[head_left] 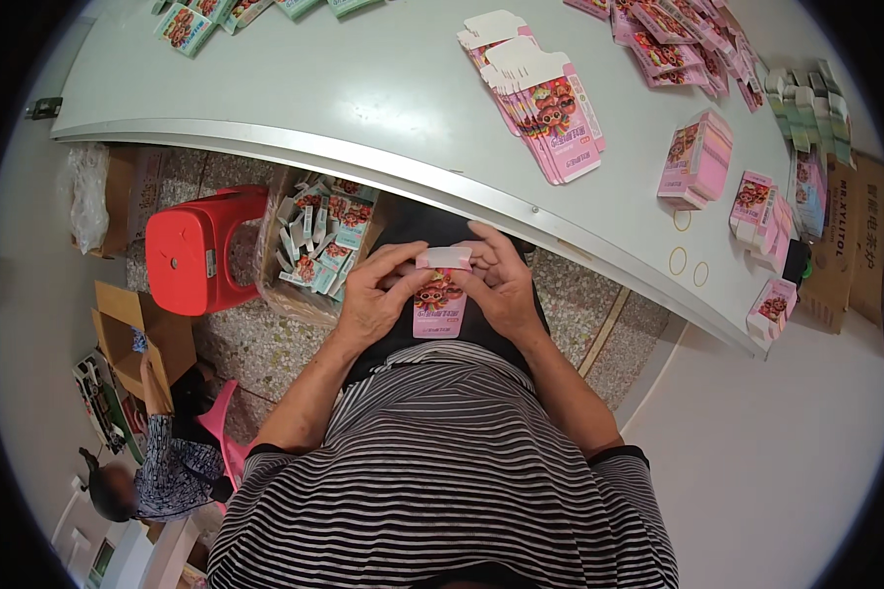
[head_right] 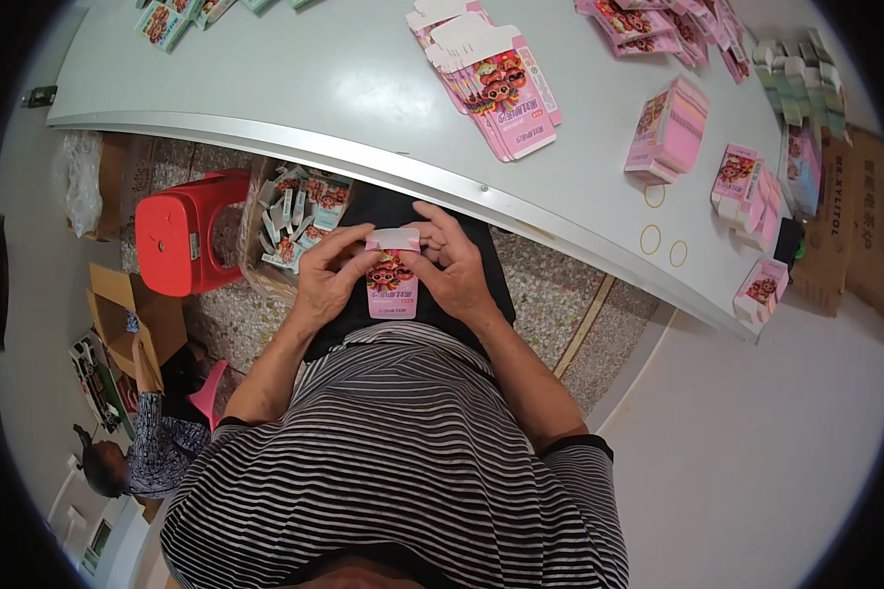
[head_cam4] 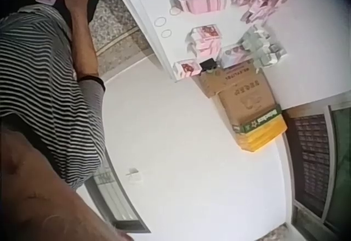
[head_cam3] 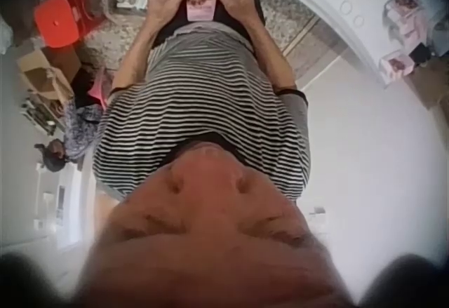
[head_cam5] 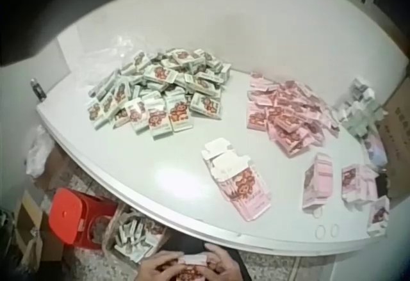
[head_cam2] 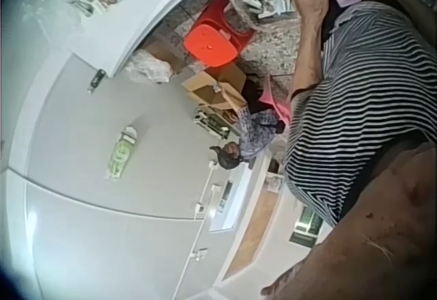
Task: Manually folding and assembling small decorative boxes at a table.
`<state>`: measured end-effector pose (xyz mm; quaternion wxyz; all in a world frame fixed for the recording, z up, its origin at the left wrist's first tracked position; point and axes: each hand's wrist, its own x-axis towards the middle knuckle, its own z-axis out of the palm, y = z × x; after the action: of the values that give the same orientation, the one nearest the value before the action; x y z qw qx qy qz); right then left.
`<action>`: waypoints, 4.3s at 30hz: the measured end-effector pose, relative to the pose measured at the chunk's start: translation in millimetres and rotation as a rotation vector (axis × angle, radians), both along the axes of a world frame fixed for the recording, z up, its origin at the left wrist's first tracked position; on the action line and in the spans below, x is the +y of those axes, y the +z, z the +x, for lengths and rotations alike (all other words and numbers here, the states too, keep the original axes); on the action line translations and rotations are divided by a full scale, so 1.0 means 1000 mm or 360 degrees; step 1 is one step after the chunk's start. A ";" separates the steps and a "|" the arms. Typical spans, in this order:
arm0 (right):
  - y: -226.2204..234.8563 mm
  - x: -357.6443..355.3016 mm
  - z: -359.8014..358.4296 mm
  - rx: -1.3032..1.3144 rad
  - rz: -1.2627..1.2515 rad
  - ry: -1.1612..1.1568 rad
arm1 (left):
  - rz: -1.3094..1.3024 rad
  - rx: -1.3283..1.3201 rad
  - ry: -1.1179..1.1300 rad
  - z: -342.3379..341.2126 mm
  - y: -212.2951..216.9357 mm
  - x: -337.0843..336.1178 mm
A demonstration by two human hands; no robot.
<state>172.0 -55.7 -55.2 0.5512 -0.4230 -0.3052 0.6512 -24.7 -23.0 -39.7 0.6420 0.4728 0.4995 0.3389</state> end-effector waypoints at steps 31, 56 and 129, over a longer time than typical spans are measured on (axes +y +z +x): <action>0.005 -0.016 0.021 -0.0319 0.0009 0.0385 | 0.0113 0.0168 -0.0546 -0.010 0.026 0.003; 0.069 0.137 0.094 -0.2213 0.0213 -0.0188 | -0.0070 -0.0159 0.0138 0.005 0.003 0.008; 0.028 -0.014 0.015 -0.0335 -0.0157 0.0397 | -0.0236 -0.0042 -0.0367 -0.013 0.027 0.000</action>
<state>187.1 -69.4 -27.1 0.4097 -0.4743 -0.3790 0.6808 -37.6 -23.0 -13.1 0.7164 0.4737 0.4571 0.2312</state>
